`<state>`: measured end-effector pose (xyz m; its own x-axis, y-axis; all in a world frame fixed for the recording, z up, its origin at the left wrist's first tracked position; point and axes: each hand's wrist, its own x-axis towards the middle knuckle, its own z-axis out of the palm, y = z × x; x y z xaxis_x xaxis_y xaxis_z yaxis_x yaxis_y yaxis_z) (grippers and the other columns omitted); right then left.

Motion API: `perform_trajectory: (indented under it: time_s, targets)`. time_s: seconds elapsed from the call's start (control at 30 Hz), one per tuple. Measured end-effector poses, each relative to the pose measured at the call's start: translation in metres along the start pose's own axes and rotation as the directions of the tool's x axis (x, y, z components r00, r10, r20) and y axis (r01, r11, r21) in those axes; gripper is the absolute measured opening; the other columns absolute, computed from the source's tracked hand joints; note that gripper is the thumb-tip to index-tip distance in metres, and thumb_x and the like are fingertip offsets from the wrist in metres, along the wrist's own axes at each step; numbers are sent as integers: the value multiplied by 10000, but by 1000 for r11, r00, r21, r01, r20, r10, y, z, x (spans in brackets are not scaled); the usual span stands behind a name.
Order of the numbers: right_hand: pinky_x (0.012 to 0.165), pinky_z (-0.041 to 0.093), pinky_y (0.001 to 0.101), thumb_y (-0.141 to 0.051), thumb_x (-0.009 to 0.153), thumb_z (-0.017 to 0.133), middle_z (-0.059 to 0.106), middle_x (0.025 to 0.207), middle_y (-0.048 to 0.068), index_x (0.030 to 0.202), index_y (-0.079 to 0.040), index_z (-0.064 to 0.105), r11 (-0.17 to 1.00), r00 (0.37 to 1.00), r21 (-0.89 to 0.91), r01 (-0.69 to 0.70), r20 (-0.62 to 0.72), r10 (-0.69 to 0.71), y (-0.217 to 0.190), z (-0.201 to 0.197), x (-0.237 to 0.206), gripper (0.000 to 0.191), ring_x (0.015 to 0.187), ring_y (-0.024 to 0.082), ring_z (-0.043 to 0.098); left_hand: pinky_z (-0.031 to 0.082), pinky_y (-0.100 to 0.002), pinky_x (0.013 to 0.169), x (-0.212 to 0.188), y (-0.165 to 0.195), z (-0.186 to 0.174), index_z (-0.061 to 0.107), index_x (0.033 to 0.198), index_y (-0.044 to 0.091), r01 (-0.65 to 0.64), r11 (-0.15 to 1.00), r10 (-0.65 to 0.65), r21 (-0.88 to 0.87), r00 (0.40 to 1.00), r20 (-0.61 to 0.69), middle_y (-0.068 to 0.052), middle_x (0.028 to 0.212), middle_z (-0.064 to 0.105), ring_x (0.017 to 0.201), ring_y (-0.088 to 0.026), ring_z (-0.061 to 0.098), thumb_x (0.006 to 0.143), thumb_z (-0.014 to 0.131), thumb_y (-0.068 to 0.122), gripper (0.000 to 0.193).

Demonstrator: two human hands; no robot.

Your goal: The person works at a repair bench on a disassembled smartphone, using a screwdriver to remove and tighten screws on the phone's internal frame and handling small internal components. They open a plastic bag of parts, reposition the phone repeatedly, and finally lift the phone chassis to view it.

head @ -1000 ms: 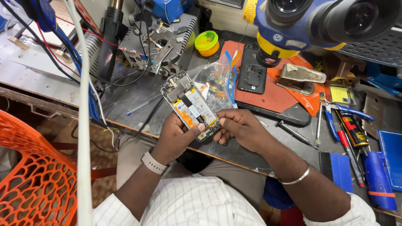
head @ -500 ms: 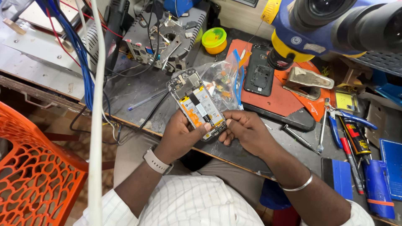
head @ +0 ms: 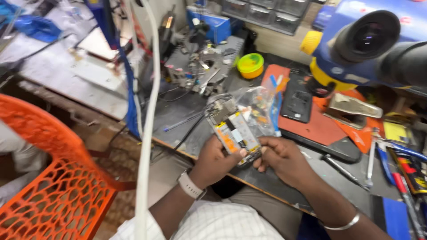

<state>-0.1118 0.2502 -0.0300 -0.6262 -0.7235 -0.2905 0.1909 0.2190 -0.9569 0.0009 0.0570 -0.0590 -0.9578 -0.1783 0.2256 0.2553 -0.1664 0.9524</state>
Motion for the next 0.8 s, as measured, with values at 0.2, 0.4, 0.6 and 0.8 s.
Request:
perform_trajectory:
  time_s: [0.2,0.4,0.6,0.8]
  targets:
    - [712,561,265,-58,998,534,734,884,104,1216,96,666,999,994,20,44,98,-46,3,-8,-8,297,739,115,663,559,-309,952,-3,-6,1,564,1285,-1,47,985,-44,-163,999,23,-67,1185,707,1067,-112,669,958,700,50,357]
    - [705,568,267,-49,987,527,729,885,101,1245,87,658,998,996,54,36,85,-41,0,-6,-7,319,740,107,665,571,-316,962,-5,-3,4,561,1280,-12,66,988,-65,-137,998,12,-82,1201,706,1078,-115,674,951,698,43,361]
    - [696,571,270,-65,981,524,728,877,107,1240,63,666,996,998,90,14,63,-20,-3,-4,-10,321,734,109,670,571,-311,952,-4,3,3,573,1271,-17,66,995,-64,-73,998,19,-83,1191,713,1068,-107,673,947,698,56,354]
    - [696,569,271,-77,989,517,727,931,86,1205,74,662,991,996,131,9,81,-20,-3,-2,-9,301,755,105,675,575,-307,942,-5,3,4,599,1235,-11,66,996,-66,-61,998,15,-83,1168,726,1051,-105,681,951,704,77,315]
